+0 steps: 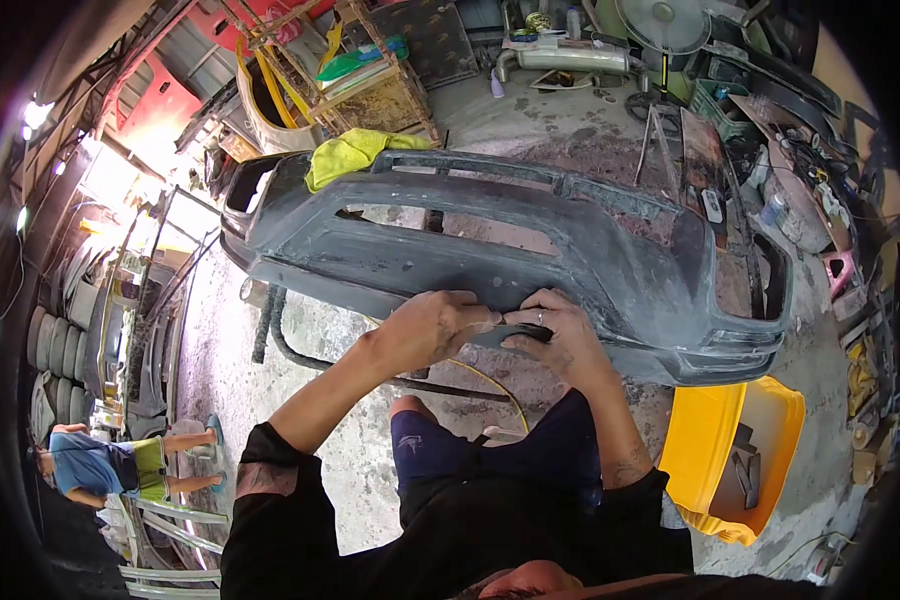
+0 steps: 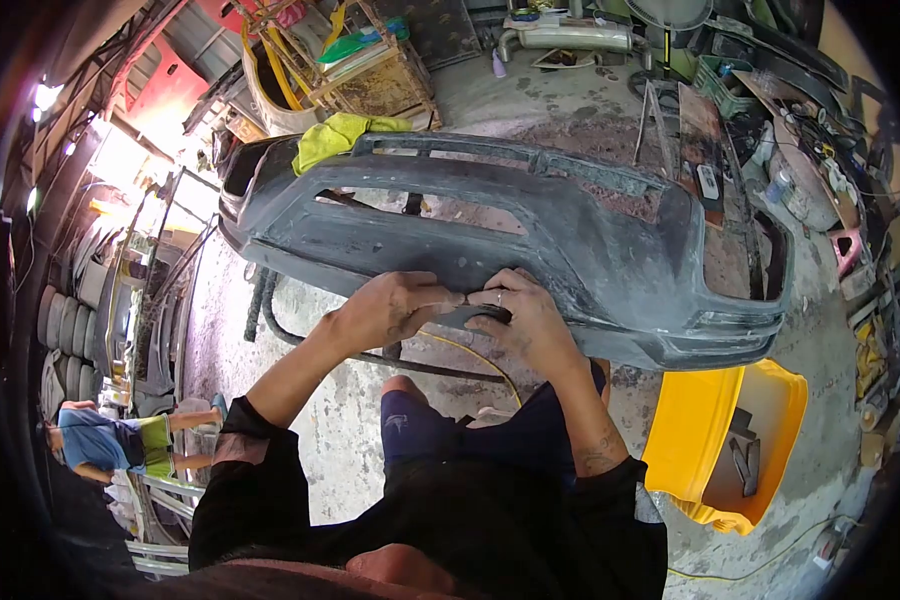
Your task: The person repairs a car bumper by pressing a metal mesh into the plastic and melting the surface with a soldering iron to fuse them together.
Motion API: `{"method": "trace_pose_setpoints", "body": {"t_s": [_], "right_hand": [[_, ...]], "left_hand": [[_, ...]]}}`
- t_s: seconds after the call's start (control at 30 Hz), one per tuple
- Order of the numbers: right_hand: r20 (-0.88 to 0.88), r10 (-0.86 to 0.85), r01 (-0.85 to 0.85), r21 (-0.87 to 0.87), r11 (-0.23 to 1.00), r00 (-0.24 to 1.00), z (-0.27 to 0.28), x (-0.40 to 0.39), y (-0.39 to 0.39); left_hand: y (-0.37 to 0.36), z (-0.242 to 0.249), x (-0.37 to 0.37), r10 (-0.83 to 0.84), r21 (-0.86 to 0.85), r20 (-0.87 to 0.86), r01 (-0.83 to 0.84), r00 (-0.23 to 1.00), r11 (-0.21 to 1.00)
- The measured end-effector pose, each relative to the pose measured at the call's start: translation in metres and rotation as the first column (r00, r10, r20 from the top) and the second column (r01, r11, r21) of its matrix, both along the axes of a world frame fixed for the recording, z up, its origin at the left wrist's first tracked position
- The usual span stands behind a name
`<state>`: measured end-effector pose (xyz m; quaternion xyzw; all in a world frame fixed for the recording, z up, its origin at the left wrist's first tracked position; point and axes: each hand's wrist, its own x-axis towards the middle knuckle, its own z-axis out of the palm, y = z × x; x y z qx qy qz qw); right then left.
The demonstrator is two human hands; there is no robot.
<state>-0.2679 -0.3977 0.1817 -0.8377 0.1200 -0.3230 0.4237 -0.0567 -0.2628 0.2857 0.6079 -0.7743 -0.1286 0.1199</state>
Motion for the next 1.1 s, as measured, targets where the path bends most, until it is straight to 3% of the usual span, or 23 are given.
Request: {"method": "trace_pose_setpoints", "body": {"t_s": [0.07,0.2,0.37,0.6,0.8,1.0,1.1], "right_hand": [[0.003,-0.005,0.005,-0.006,1.000,1.000,0.001,-0.001,0.000],[-0.012,-0.006,0.006,0.005,1.000,1.000,0.001,-0.001,0.001],[-0.015,0.000,0.001,0.013,1.000,1.000,0.003,-0.002,0.000],[-0.006,-0.013,0.013,-0.012,1.000,1.000,0.000,-0.002,0.001],[0.020,-0.030,0.031,-0.051,0.998,0.999,0.000,-0.002,0.002],[-0.046,-0.028,0.030,0.041,0.999,0.999,0.000,-0.004,0.008],[0.069,-0.117,0.119,-0.036,0.992,0.991,-0.006,-0.015,0.028]], "left_hand": [[-0.004,-0.003,0.005,-0.003,0.068,-0.108,0.010,0.994,0.998],[-0.008,-0.007,0.007,-0.021,0.112,-0.106,0.033,0.994,0.993],[-0.003,0.000,-0.004,0.003,0.021,0.023,-0.004,1.000,1.000],[-0.004,-0.007,0.000,-0.025,0.051,-0.062,0.028,0.998,0.998],[0.000,-0.007,-0.007,0.003,0.054,0.074,-0.007,0.997,0.999],[0.009,-0.016,-0.008,0.003,-0.096,0.089,0.006,0.996,0.995],[0.027,-0.019,-0.009,-0.039,-0.179,0.088,0.054,0.995,0.982]]}}
